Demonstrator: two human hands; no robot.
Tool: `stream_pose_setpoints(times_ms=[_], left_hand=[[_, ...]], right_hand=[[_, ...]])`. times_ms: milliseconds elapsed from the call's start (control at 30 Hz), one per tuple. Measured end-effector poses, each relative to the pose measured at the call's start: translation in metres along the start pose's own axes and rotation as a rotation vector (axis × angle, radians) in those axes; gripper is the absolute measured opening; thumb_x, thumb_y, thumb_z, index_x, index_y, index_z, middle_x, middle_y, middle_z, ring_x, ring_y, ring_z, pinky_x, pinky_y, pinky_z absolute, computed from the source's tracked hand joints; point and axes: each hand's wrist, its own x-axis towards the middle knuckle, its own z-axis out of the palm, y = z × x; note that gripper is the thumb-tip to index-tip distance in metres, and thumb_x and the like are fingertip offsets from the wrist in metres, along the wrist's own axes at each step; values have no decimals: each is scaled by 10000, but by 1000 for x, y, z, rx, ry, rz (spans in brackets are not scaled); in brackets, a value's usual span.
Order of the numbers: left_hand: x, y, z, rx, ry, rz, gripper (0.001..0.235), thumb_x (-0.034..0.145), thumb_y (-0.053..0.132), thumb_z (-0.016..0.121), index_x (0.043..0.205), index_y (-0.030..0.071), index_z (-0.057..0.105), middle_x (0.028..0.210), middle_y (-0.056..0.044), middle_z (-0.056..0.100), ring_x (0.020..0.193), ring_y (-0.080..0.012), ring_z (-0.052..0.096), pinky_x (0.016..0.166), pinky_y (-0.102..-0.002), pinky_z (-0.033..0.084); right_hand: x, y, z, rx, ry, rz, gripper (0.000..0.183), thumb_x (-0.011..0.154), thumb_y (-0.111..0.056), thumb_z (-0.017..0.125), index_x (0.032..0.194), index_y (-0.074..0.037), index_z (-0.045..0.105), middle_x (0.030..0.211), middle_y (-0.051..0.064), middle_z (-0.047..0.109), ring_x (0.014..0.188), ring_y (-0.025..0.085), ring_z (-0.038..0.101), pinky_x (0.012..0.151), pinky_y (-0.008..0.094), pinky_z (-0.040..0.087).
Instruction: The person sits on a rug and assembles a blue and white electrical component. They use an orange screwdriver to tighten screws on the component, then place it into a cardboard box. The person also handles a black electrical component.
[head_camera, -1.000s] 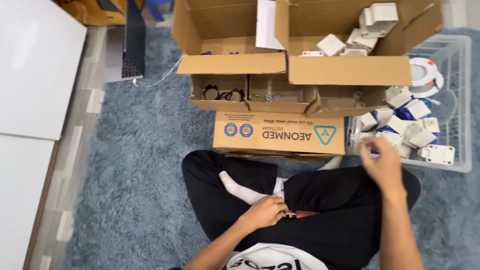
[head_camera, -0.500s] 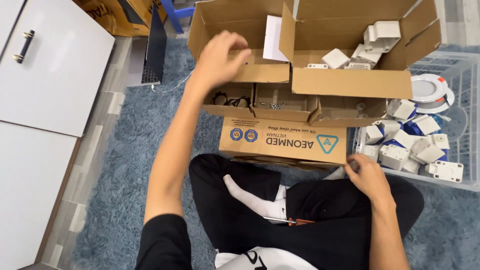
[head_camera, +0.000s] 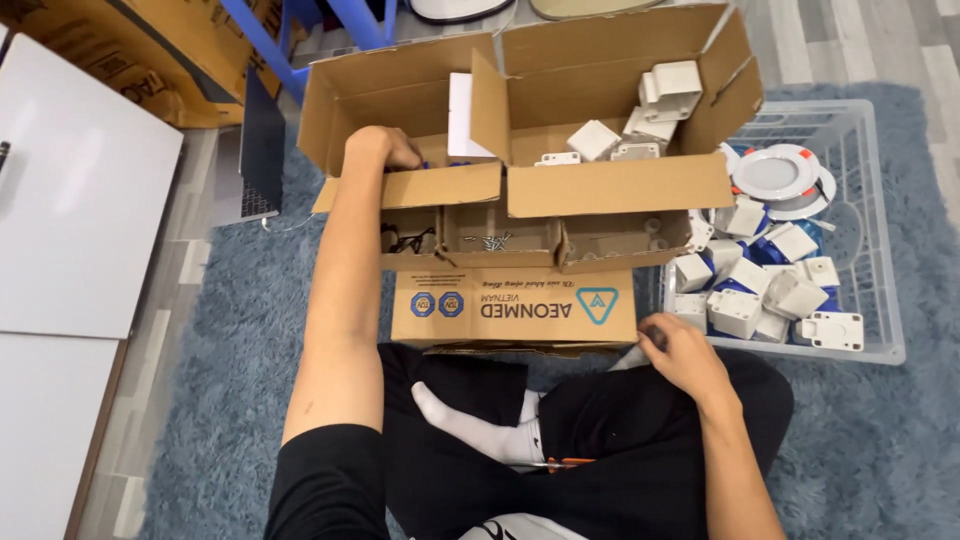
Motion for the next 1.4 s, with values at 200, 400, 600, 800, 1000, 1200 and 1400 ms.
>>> stream_pose_setpoints(times_ms=[200,400,600,800,1000,1200,1400], left_hand=[[18,7,5,-84,-48,-92,611,759,469,809,1252,108,824,1109,-203,826,1061,-444,790,903,-634,629],[23,6,13,-31,70,-59,641,677,559,872,1257,288,826,1324,-120,790,1242,-390,731,1015,-530,620],[-87,26,-24,-287,335,116,699,808,290,976,1412,127,665,1456,-203,626,1244,-371,664,1053,-514,572],[-169,12,-14,-527,858,438,526,900,204,891,1364,145,651,1295,-170,481,1200,-380,584,1052,-524,587],[-239,17,39,-661,1050,892,549,1052,211,859,1518,126,582,1366,-165,567,1203,-296,666,1056,-400,690],[-270,36,142,-1030,956,913,695,800,213,1041,1380,33,704,1287,-179,674,1231,-351,699,1061,-457,604],[-239,72,253,-1341,763,756,619,757,102,1030,1196,63,595,1261,-128,667,1209,-288,692,1083,-446,564]], right_hand=[[-7,-14,-14,57,-23,13,242,1008,-202,741,1201,-70,802,1144,173,829,1057,370,808,906,465,663],[-8,-14,-11,66,-29,-3,224,1025,-191,730,1193,-58,795,1140,179,824,1048,367,805,896,463,660],[-2,7,1,22,-7,-76,125,1004,-203,671,1064,-146,765,1056,-4,765,891,197,695,832,383,531],[-3,9,7,49,78,-110,191,1015,-221,698,1141,-105,783,1066,32,773,833,221,703,845,371,548],[-5,12,15,30,162,-172,177,1019,-173,714,1154,-72,770,1092,37,776,819,215,694,846,355,550],[-8,-4,-2,230,429,-329,134,1005,-36,820,1135,-63,806,979,158,789,890,357,774,800,426,615],[-12,-92,-62,256,580,-561,150,1026,32,845,1159,-15,794,1097,144,787,981,310,760,930,399,592]])
